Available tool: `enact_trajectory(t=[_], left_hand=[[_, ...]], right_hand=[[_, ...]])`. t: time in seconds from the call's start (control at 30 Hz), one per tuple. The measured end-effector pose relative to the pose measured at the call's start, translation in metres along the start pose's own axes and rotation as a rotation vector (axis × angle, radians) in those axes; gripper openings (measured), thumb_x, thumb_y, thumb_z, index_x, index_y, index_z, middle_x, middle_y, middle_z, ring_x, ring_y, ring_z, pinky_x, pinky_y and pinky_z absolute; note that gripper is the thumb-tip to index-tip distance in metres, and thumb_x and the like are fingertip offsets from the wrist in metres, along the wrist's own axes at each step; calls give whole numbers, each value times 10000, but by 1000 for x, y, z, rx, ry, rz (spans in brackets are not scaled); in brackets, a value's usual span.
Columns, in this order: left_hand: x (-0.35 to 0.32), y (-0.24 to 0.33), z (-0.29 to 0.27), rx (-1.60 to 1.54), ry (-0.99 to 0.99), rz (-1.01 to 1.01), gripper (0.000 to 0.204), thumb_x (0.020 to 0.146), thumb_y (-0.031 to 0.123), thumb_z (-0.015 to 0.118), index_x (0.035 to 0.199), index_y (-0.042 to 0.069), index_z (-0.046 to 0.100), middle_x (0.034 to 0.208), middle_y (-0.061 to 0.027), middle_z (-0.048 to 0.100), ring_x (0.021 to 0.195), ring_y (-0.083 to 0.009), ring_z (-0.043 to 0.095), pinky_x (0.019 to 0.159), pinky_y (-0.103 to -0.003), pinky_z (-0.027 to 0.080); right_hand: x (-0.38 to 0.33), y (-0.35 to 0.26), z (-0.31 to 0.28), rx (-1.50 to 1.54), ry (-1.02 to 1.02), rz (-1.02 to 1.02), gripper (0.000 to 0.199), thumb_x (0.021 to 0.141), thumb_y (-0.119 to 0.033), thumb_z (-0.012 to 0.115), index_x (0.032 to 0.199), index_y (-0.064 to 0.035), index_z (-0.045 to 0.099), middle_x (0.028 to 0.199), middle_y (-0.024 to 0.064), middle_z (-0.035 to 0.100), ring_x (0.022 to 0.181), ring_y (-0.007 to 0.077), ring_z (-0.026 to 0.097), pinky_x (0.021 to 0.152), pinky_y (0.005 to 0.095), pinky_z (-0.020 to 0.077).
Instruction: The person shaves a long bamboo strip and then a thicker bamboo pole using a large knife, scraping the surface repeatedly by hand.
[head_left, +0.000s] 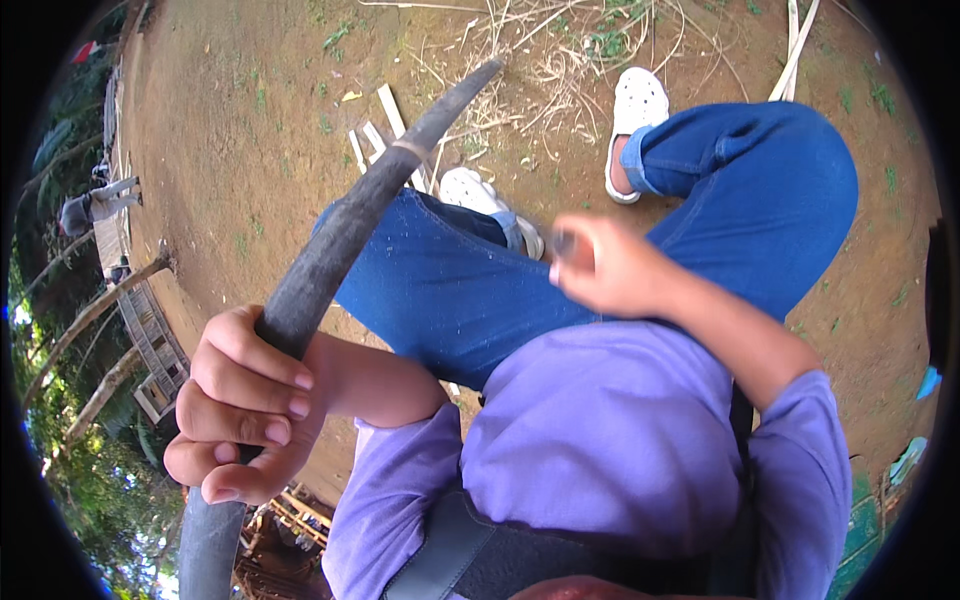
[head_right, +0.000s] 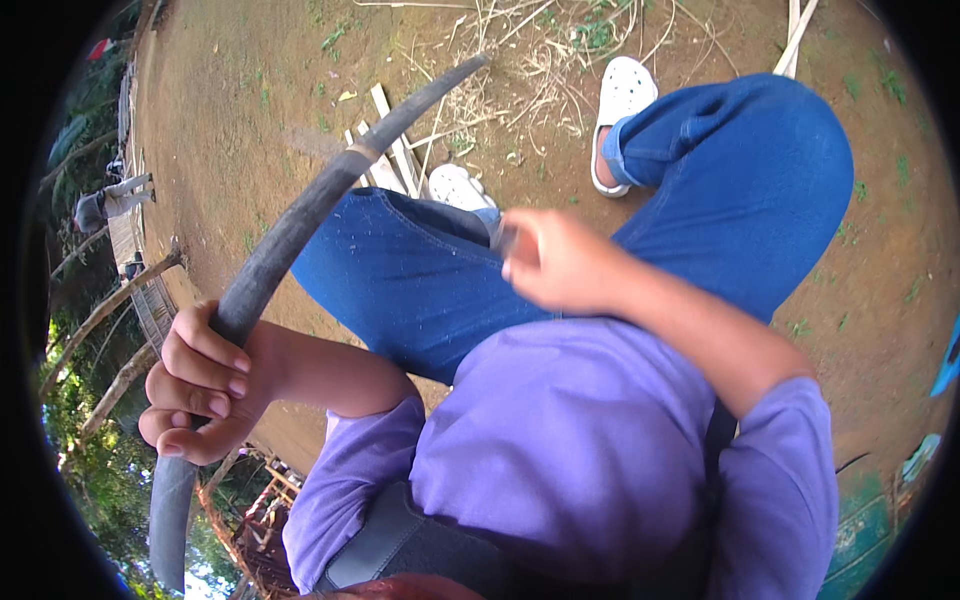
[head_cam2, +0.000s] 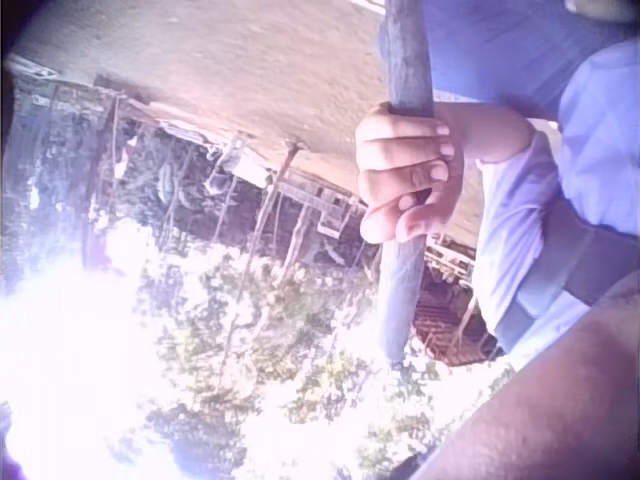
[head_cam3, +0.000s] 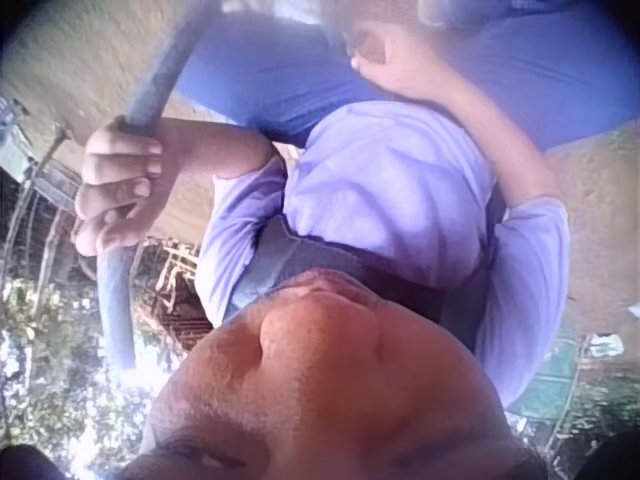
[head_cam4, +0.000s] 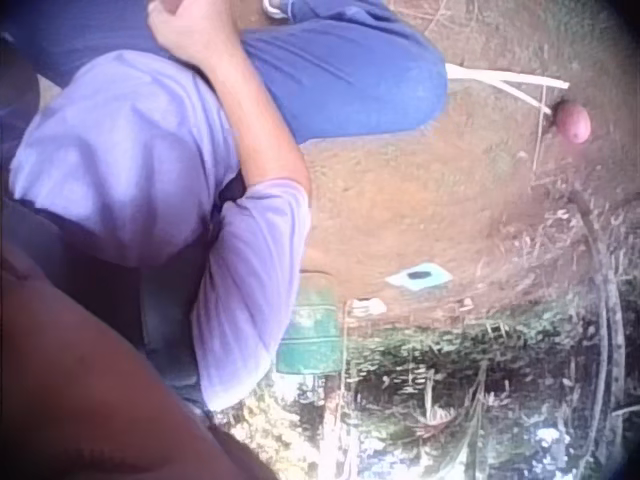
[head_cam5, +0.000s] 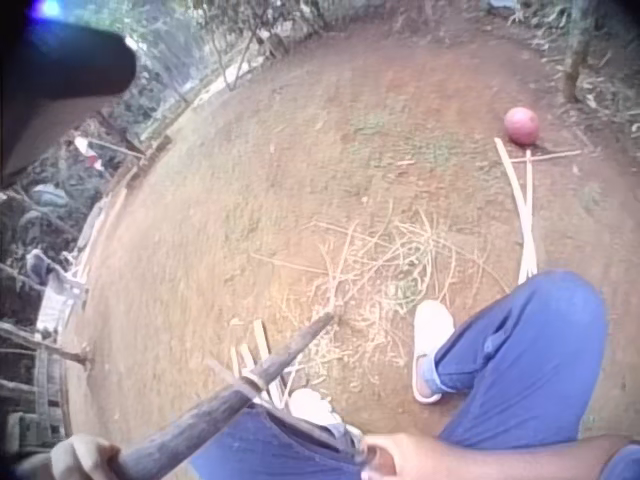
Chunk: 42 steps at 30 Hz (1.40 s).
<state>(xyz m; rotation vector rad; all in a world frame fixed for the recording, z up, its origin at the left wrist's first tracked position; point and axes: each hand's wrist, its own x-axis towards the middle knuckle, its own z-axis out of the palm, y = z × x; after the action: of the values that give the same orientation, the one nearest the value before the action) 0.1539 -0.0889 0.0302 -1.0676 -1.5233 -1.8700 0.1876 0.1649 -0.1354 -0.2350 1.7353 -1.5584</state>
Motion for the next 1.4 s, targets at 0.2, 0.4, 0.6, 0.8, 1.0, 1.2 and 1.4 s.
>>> enact_trajectory(t=[0.2,0.4,0.6,0.8,1.0,1.2,1.4], left_hand=[[-2,-18,10,-64,-29,-7,255,980,214,566,773,98,471,582,5,494,415,-76,498,388,-217,485],[0,-9,16,-56,-31,-12,314,956,173,593,699,93,431,559,-6,503,396,-80,497,360,-226,471],[7,-6,16,-94,-117,-8,316,915,110,636,695,97,410,540,-5,501,369,-88,492,347,-224,449],[8,-12,13,-187,-178,15,358,898,93,646,663,114,376,495,15,457,352,-74,451,341,-220,413],[14,-22,9,-283,-263,26,375,899,79,652,658,118,368,485,26,433,357,-62,426,364,-206,380],[15,-24,10,-312,-287,-3,360,895,69,649,665,119,378,481,27,434,358,-61,425,377,-202,393],[18,-25,18,-293,-308,12,347,891,97,645,676,125,374,484,26,457,360,-59,442,371,-204,408]], right_hand=[[4,15,1,5,172,113,295,821,-170,685,1034,20,613,759,162,666,692,267,659,664,391,511],[8,27,4,-22,204,-46,220,863,-158,691,968,-4,574,665,56,598,603,133,563,591,344,478],[-7,-14,-1,-38,1,-109,291,819,-147,681,1067,-7,624,767,158,677,717,272,672,685,407,517],[-2,-14,-6,4,-18,-47,264,819,-122,652,1050,2,622,748,151,671,706,248,672,650,389,514],[18,5,-4,-49,143,-55,261,826,-134,674,1023,21,602,719,143,629,658,232,610,631,386,491],[24,19,-4,-112,274,40,185,814,-115,644,955,-2,605,748,183,666,713,326,684,658,434,522],[16,7,1,-134,253,-190,246,829,-160,684,1019,-27,599,706,157,657,671,296,667,638,436,497]])
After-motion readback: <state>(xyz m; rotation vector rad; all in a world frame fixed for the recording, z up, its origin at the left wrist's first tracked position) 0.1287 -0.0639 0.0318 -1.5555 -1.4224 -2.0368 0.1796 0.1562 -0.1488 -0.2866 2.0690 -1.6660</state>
